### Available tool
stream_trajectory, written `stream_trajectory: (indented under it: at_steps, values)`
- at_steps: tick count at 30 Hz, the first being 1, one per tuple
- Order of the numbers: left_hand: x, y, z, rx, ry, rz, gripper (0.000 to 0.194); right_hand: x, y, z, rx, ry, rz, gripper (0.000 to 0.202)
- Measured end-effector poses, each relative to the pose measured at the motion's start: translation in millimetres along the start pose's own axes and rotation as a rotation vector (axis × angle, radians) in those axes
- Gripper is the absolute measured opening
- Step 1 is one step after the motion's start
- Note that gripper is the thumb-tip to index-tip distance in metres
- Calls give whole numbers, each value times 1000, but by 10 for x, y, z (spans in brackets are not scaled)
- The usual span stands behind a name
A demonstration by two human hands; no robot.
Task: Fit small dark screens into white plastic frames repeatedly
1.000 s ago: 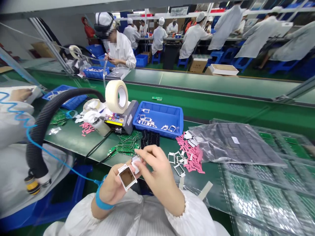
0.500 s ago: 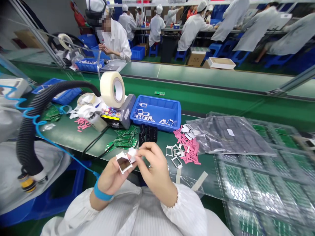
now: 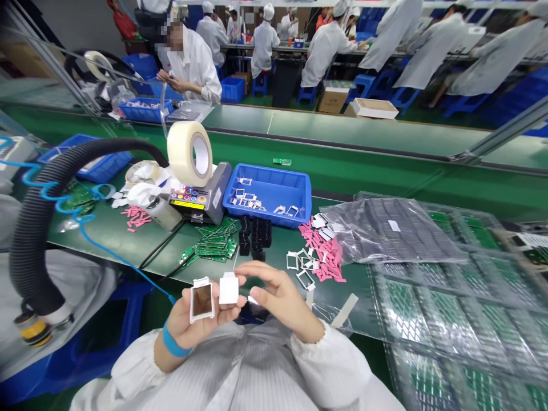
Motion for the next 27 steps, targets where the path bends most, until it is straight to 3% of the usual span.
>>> stream_trajectory:
  at_steps: [2,5,11,15,18,20,23,25,27]
  values:
    - [-23,51,7,-4,-29,-19,43,-39,134,59,-149,37,193,39]
    - [-15,104,3,-8,-48,-58,48,-7,269,113,-223,102,409,35]
    - [4,170,-1,-14,-32,-98,38,-48,413,161,-249,184,674,33]
    - [24,193,53,-41,7,-123,35,-124,283,187,-146,199,754,34]
    - [55,128,86,9,73,-133,33,-261,27,140,60,119,527,31]
    - [50,61,89,73,106,-133,32,-442,-89,71,197,7,126,20]
    - [-1,-24,98,159,128,-109,33,-684,-14,-13,330,-227,-444,23]
    - [-60,-71,147,197,109,-137,34,-658,61,1,412,-319,-569,27]
    - [-97,-147,243,251,108,-204,32,-467,37,83,512,-304,-542,23]
Point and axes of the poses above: each hand's wrist, its own z-axis towards the middle knuckle, its own y-axis out of the palm, x = y × z, the point moved 7 cm from there along z, towards the middle knuckle, and after that the axes turned 8 degrees about y, right-handed, at the moved point
